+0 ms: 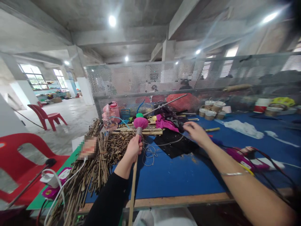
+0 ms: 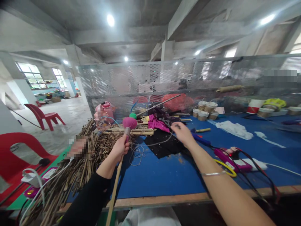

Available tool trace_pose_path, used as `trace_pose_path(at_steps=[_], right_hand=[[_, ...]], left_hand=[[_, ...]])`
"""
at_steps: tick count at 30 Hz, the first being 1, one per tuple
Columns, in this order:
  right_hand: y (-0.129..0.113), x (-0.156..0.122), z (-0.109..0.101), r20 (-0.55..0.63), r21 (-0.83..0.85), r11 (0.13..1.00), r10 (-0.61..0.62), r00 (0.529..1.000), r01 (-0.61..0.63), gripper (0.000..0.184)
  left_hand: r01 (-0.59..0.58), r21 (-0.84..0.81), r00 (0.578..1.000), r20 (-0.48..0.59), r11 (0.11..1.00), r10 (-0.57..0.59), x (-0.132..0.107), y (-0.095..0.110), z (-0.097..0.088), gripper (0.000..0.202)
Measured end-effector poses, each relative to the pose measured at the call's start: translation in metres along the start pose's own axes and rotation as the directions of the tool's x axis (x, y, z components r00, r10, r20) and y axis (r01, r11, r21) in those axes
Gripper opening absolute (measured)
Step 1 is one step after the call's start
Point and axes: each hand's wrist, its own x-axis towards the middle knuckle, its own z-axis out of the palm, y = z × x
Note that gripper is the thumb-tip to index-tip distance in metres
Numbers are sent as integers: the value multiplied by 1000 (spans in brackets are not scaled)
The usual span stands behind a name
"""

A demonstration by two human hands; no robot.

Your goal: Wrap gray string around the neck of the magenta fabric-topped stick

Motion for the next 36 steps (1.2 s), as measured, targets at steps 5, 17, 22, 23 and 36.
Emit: trace_pose_path(at_steps=[5, 17, 22, 23, 36], right_hand=[[-24, 36, 98, 289, -195, 976, -35, 957, 94, 22], [-50, 29, 165, 321, -24, 999, -17, 947, 26, 21], [-64, -52, 147, 733, 361, 869, -41, 679, -338, 60], [-66, -63, 137, 809, 378, 819, -66, 584, -432, 62], [-33, -52, 15, 439, 50, 996, -90, 894, 76, 54]], left_hand=[[41, 19, 999, -2, 999, -41, -1, -2, 4, 28], [48, -20, 999, 24, 999, -48, -1, -4, 7, 29], [-44, -43, 995, 91, 998, 48, -5, -2, 7, 35], [-64, -36, 993, 99, 997, 67, -5, -1, 6, 38], [-30, 32, 998, 61, 999, 28, -8, -1, 11, 31]])
